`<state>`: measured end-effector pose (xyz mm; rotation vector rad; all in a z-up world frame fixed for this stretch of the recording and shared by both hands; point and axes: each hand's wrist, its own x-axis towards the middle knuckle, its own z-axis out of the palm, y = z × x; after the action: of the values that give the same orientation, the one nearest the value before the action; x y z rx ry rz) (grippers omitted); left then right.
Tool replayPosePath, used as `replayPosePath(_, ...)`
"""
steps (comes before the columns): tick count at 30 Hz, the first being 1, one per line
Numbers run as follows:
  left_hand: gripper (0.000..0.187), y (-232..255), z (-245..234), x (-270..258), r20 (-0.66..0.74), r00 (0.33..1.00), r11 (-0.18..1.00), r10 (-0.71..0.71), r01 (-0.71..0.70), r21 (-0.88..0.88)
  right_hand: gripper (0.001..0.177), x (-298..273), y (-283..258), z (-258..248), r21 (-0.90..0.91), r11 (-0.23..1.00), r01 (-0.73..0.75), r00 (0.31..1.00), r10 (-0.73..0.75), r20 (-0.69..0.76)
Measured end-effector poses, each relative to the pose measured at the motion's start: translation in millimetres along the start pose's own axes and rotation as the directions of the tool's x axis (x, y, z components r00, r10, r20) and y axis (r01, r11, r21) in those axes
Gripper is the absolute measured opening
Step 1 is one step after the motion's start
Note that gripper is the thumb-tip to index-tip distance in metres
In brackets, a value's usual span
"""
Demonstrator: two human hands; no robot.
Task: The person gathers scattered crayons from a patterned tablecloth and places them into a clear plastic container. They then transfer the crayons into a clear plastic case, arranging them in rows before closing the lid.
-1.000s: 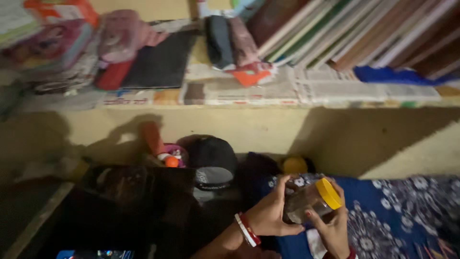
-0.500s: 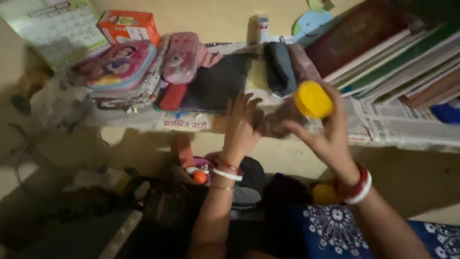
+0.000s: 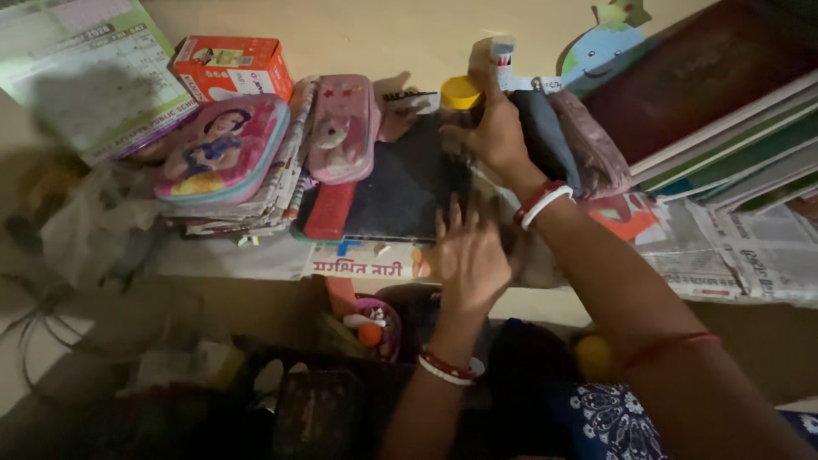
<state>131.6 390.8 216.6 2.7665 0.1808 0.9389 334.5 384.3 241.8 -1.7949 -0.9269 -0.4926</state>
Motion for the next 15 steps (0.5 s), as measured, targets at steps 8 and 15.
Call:
replayPosePath(8,0.067,1,0,1,0.000,1.000,1.000,-0.007,0.007,0.004,0.101,-13,10,4,-0.062,0.980,-0.187,0.978,0.191,0.077)
replayPosePath(15,0.062,2,1,0,-0.072,0.997,0.999,0.024,-0.021,0.042,0.102,-48,-16,-38,0.091,0.995,-0.033,0.998,0.027,0.058)
